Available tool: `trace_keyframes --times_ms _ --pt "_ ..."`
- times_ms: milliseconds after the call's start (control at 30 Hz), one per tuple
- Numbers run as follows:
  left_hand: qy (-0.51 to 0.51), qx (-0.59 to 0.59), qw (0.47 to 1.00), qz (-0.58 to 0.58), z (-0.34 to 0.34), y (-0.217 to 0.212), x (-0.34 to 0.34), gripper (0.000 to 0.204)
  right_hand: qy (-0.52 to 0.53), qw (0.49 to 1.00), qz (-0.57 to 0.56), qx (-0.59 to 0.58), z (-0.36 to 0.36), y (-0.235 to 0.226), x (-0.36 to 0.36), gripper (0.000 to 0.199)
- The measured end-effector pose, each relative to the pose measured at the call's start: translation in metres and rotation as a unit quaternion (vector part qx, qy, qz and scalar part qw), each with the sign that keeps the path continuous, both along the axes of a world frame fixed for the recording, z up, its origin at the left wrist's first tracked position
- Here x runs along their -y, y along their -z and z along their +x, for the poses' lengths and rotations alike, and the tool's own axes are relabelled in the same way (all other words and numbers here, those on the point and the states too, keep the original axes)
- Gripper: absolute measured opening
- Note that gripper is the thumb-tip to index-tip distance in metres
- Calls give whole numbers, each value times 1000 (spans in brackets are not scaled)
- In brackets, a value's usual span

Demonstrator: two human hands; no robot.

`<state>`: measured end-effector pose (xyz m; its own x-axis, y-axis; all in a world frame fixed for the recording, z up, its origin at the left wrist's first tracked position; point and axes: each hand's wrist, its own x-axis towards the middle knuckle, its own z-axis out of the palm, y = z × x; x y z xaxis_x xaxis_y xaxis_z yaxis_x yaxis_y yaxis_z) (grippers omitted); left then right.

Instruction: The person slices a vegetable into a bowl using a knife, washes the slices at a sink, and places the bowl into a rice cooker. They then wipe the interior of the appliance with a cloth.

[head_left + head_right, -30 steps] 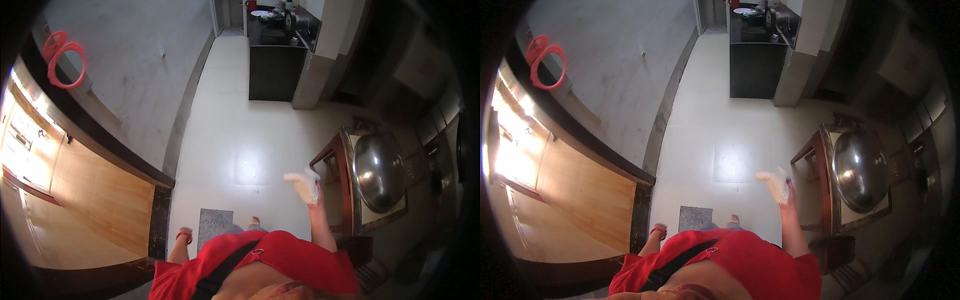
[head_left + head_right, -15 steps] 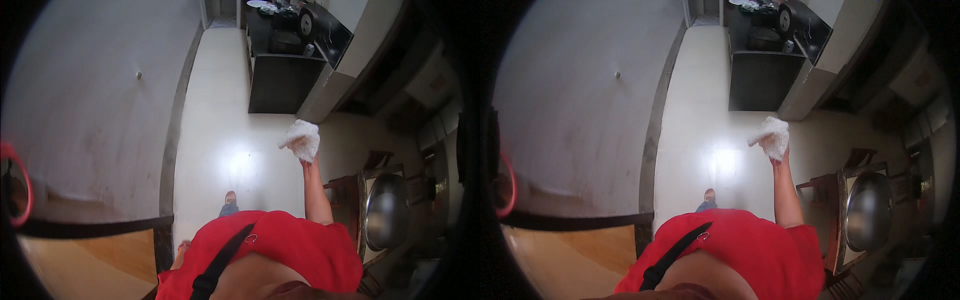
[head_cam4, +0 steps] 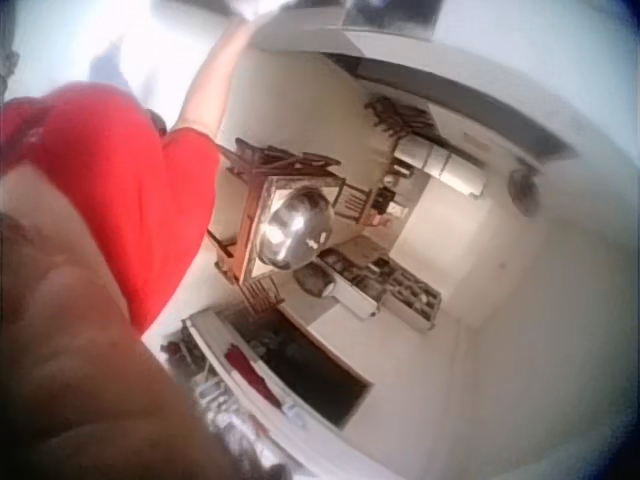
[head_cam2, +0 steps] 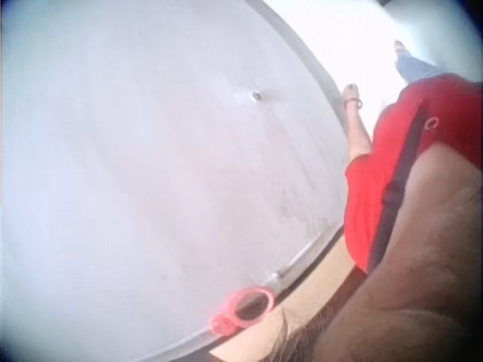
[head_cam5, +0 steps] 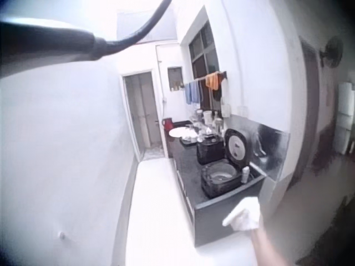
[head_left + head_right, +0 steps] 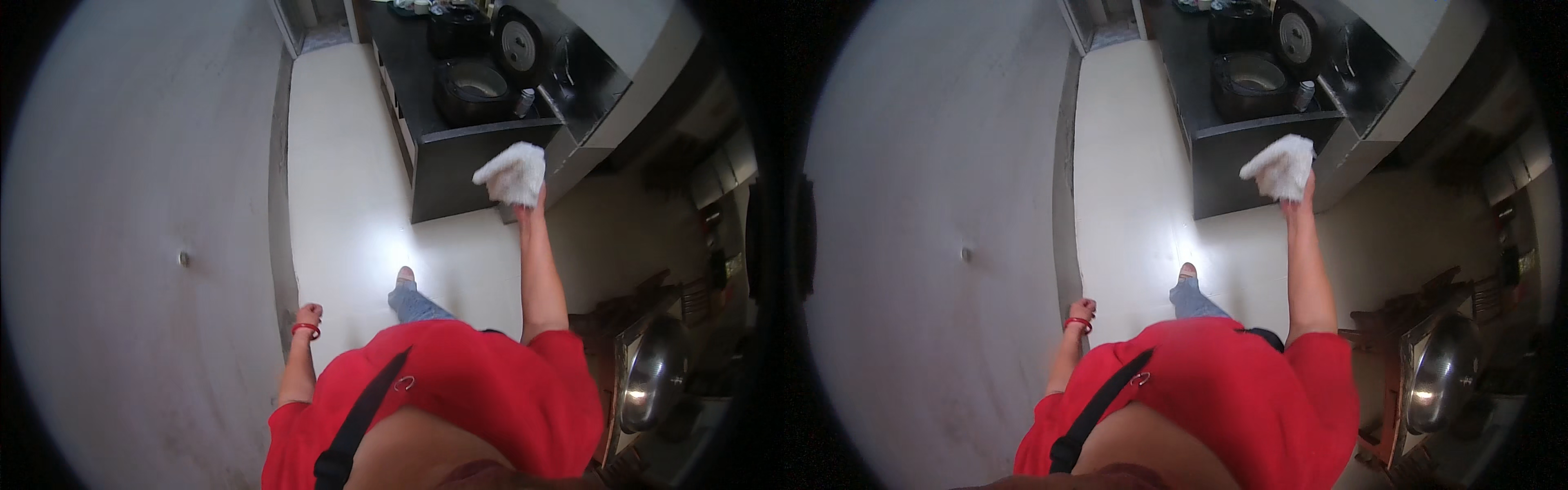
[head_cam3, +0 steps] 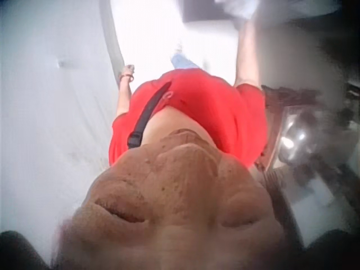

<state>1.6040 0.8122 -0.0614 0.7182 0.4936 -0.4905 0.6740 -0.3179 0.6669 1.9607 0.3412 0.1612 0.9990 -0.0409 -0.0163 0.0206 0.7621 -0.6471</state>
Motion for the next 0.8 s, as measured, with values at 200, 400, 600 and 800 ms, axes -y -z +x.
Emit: trace_keyframes --times_ms 200,400,600,800 --pt "101 -274 956 43 29 -7 -16 28 47 999 -8 -15 176 -34 -36 31" --pt "93 -303 948 10 67 -1 -56 21 117 963 -242 -14 300 -23 -68 32" --pt "133 -292 947 -3 209 17 -117 16 51 846 -512 -143 375 15 -113 49" --pt "62 -219 970 -83 413 -6 -177 14 40 539 -832 -126 390 16 -169 42"
